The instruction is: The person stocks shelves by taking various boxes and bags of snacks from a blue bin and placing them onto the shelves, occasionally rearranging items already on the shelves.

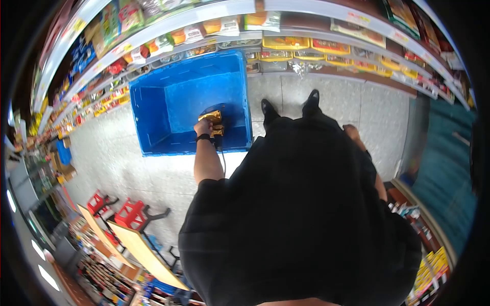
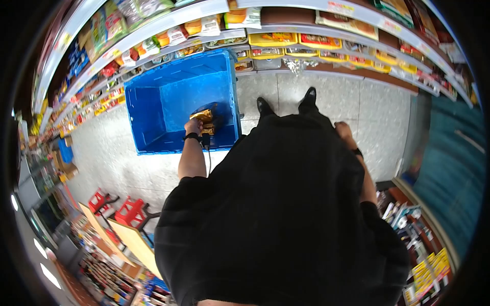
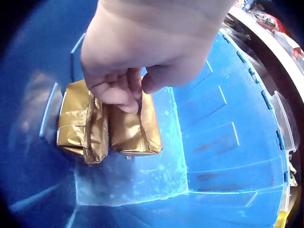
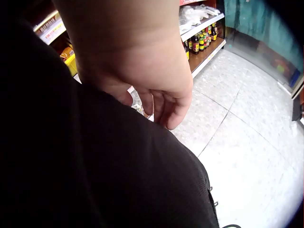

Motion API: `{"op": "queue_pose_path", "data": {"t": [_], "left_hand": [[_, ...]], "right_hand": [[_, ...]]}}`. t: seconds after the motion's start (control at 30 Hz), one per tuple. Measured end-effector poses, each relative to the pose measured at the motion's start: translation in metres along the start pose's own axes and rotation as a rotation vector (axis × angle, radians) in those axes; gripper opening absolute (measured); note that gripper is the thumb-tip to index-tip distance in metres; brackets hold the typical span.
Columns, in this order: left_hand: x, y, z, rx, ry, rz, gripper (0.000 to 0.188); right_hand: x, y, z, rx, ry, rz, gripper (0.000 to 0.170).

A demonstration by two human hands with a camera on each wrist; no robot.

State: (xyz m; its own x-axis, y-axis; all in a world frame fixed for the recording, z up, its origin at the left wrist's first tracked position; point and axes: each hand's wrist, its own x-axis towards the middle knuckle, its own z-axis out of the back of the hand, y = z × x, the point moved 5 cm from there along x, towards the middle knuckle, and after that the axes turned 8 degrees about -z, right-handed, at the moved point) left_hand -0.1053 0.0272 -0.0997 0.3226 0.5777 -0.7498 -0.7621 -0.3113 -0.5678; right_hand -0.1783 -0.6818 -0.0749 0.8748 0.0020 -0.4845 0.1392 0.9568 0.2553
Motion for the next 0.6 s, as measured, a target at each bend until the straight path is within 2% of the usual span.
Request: {"op": "queue_pose_path", "data": {"t": [0.03,0.1,0.2,0.37,0.43,0.47,0.5,0.57,0.6], "left_hand": [[0.0,0.001,0.0,-0.013,-0.018,0.017,0.013],[0.005,0.003,-0.002,0.041,0.013,0.039,0.014],[0.004,0.002,-0.006,0.151,0.045,0.053,0.015],[-0.003,0.001,-0.005,0.132,0.017,0.034,0.011],[-0.002,-0.005,0.001,0.198,-0.018,-0.089,0.014],[-0.025,-0.018,-0.001,0.098,-0.069,-0.197,0.019],[-0.03,-0.021,0.003,0.088,-0.08,-0.201,0.019],[-0.046,-0.044,0.002,0.062,-0.042,-0.446,0.022],[-0.055,-0.051,0.005,0.094,-0.075,-0.511,0.023]], "right_hand": [[0.001,0.006,0.002,-0.053,0.041,0.009,0.018],[0.004,-0.01,-0.011,0.36,0.029,-0.32,0.016],[0.003,-0.001,-0.001,0.34,-0.008,-0.252,0.012],[-0.001,-0.016,0.0,0.337,0.083,-0.331,0.017],[-0.005,-0.01,0.004,0.33,0.065,-0.297,0.018],[-0.003,-0.007,0.008,0.339,0.09,-0.304,0.018],[-0.001,-0.009,0.004,0.338,0.09,-0.289,0.018],[0.009,-0.007,-0.002,0.232,0.115,-0.186,0.02],[0.011,-0.005,0.0,0.292,0.106,-0.199,0.022]]}}
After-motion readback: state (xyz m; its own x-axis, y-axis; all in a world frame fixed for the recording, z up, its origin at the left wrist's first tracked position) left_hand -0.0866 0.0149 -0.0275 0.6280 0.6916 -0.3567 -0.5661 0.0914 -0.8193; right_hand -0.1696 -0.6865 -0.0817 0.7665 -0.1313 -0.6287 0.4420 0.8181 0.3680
